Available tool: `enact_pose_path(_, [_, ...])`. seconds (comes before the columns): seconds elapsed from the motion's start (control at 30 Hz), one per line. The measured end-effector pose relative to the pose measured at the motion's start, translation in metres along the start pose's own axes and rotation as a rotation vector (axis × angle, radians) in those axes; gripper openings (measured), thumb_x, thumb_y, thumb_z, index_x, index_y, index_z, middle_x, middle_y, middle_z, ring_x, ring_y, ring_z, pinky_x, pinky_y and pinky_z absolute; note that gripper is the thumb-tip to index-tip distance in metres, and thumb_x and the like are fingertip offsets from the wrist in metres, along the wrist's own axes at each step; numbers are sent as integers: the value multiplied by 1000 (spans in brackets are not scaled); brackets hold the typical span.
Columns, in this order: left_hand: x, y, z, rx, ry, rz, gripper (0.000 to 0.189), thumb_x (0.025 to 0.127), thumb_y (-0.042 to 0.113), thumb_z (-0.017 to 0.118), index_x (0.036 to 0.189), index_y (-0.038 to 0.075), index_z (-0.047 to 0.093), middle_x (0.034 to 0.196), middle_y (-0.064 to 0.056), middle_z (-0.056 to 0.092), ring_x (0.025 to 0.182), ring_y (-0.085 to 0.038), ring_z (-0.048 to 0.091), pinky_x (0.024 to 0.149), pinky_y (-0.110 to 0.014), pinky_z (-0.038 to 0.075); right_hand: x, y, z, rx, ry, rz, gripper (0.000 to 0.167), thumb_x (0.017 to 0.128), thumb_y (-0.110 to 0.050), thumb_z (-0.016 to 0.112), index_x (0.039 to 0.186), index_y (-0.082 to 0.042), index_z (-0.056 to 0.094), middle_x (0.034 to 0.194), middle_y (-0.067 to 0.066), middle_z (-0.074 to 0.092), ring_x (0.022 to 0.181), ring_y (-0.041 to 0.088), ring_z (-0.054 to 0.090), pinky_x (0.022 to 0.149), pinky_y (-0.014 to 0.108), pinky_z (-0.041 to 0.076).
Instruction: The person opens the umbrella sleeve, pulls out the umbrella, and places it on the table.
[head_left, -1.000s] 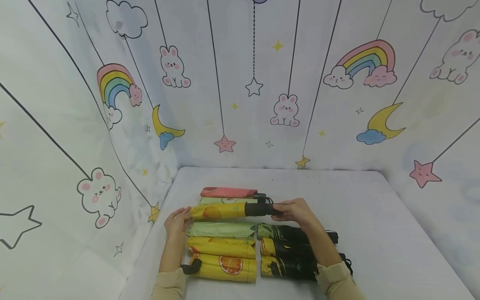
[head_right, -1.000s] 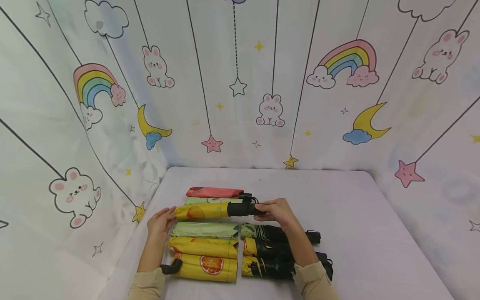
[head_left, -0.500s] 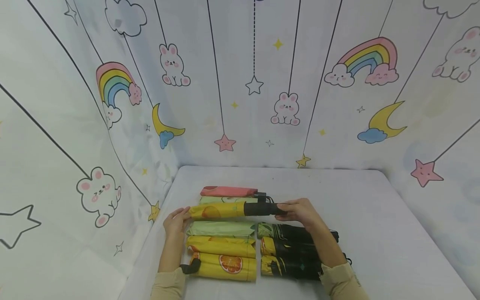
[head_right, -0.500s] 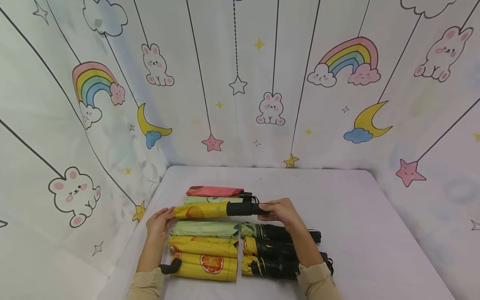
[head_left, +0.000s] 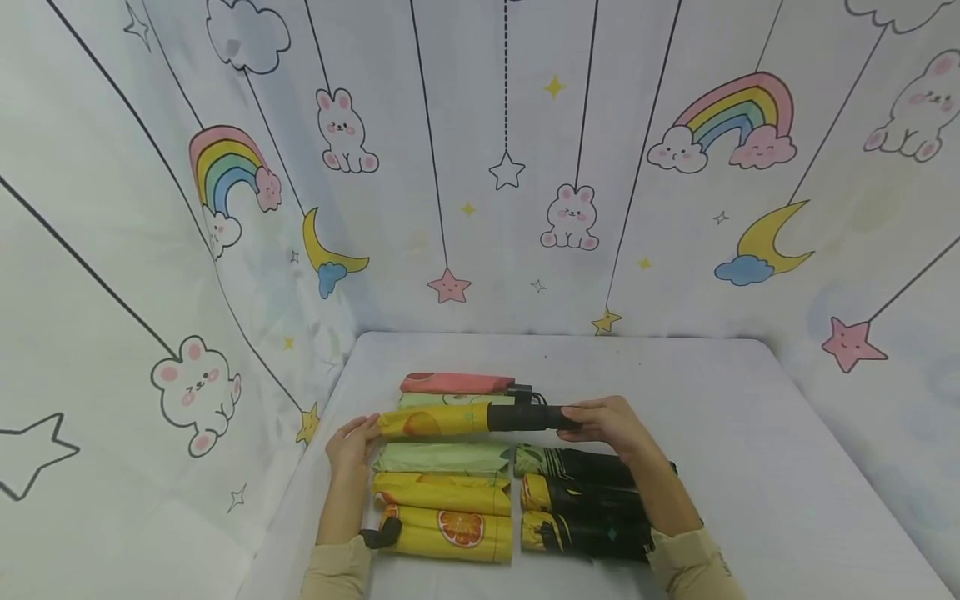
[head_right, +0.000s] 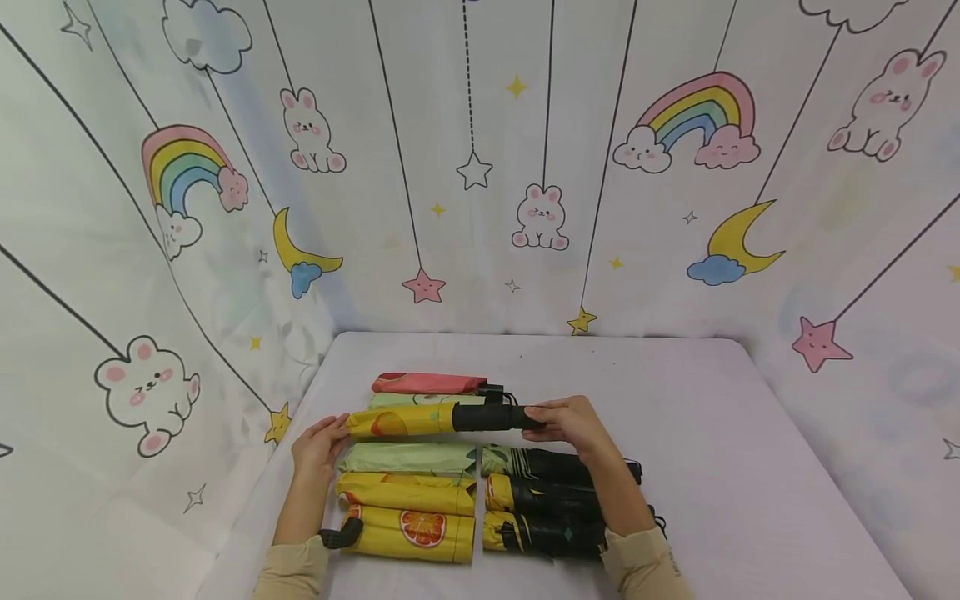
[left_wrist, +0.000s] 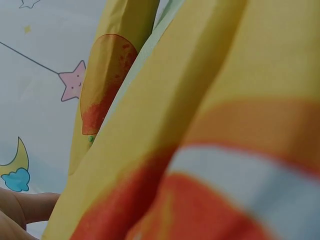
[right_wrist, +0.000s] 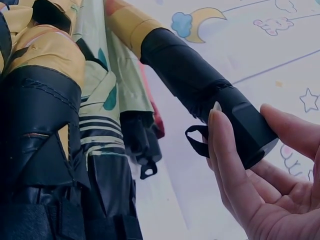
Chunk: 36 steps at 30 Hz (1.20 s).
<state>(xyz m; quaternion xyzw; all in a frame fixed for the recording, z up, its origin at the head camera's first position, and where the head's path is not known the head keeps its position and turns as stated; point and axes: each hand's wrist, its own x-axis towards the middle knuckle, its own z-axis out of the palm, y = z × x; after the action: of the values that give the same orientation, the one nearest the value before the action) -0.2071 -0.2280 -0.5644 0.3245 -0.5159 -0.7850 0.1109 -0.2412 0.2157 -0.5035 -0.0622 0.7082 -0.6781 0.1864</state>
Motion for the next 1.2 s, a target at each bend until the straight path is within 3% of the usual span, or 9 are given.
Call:
enact_pose_path(0.17, [-1, 1, 0, -3, -7, -2, 61, 92, -17, 63, 149, -11, 42, 145, -26, 57, 106, -11, 72, 106, -32, 53, -2, -2, -3, -21, 5, -5, 53, 98, -22, 76, 130, 18, 62, 117, 27, 73, 95, 33, 78, 92, 42, 62])
enact_pose_path(0.47, [-3, 3, 0, -22, -31, -25, 63, 95, -16, 61, 152, -9, 38, 152, -28, 50, 135, -27, 58, 109, -31, 51, -5, -2, -9, -9, -4, -7, 51, 99, -20, 75, 129, 19, 61, 114, 24, 74, 96, 34, 77, 91, 41, 62])
enact_pose_path(0.9, [-3, 6, -1, -74, -51, -52, 68, 92, -22, 59, 154, -11, 34, 154, -30, 46, 142, -32, 51, 109, -33, 50, -9, 1, -15, -10, 9, -6, 51, 99, -20, 74, 130, 19, 61, 117, 23, 72, 97, 35, 77, 93, 43, 61])
enact_pose_path(1.03, [-7, 10, -1, -64, -55, -54, 69, 90, -22, 60, 153, -11, 35, 154, -30, 47, 138, -29, 55, 108, -32, 51, -10, 1, -16, -18, 11, -11, 53, 99, -21, 74, 131, 19, 60, 120, 25, 72, 98, 35, 77, 94, 43, 61])
enact_pose_path(1.2, [-9, 11, 0, -61, -45, -44, 68, 89, -23, 62, 151, -13, 37, 150, -30, 50, 117, -18, 70, 105, -32, 53, -12, 1, -18, -12, 13, -10, 54, 99, -21, 74, 132, 19, 59, 121, 26, 71, 98, 34, 77, 93, 43, 61])
